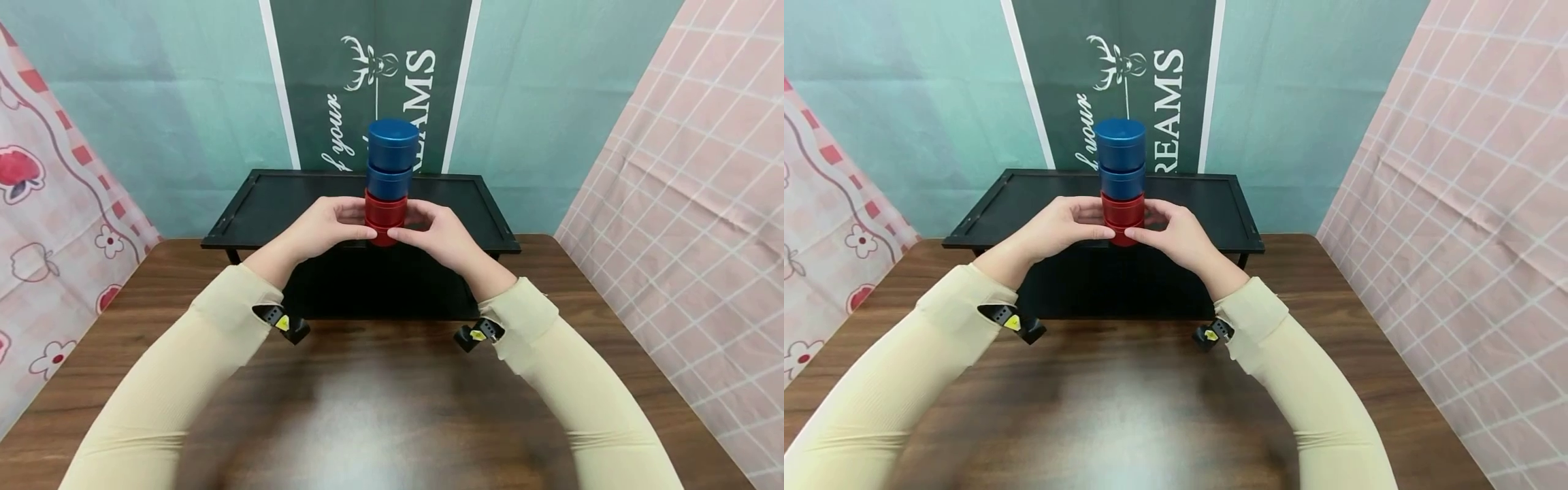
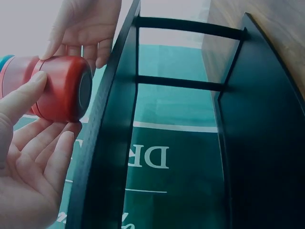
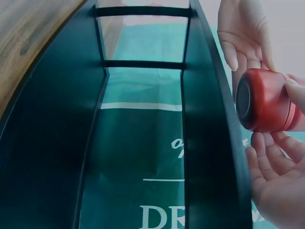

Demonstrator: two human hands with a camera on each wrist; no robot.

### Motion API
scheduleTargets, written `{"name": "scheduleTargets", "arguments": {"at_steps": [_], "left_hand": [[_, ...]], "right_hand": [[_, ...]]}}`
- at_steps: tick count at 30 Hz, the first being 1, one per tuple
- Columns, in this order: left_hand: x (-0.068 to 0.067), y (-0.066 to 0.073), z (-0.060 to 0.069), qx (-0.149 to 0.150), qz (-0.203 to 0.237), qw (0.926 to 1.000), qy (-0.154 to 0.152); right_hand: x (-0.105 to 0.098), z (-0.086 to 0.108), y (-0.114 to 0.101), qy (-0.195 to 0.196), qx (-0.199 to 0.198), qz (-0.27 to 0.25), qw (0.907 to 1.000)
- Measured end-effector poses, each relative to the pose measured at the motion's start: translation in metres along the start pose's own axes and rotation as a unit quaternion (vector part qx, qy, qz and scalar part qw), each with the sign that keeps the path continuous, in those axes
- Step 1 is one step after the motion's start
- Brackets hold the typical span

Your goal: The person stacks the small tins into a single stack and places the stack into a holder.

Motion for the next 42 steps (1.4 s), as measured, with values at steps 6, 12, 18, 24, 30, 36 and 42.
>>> {"name": "scheduleTargets", "arguments": {"at_steps": [6,12,18,24,30,36,42], "left_hand": [[0.004,-0.012,-0.007,-0.007,0.005,1.0000,0.002],[0.007,-0.012,-0.011,0.003,0.006,0.9999,0.012],[0.010,-0.010,-0.016,0.005,0.023,0.9994,0.024],[0.013,-0.014,-0.022,0.000,0.020,0.9990,0.039],[0.014,-0.017,-0.031,-0.010,0.006,0.9989,0.046],[0.010,-0.022,-0.034,-0.032,-0.012,0.9985,0.044],[0.004,-0.028,-0.034,-0.047,-0.022,0.9981,0.034]], "right_hand": [[0.000,-0.004,0.010,0.008,0.015,-0.009,0.9998],[-0.003,-0.005,0.012,0.029,0.011,-0.005,0.9995],[-0.007,-0.007,0.015,0.035,-0.001,-0.007,0.9993],[-0.013,-0.015,0.021,0.028,-0.012,-0.002,0.9995],[-0.017,-0.023,0.026,0.023,-0.010,0.012,0.9996],[-0.015,-0.029,0.026,0.017,0.001,0.021,0.9996],[-0.008,-0.033,0.025,0.020,0.030,0.032,0.9989]]}}
Point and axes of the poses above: each hand's wrist, its own z-axis away from the middle knuckle, its own x-axis out of the palm, y = z × x, the point moved 4 cm from there along -z, towards the middle knuckle, and after that the axes turned 11 degrees about x, right-handed, at the moved point
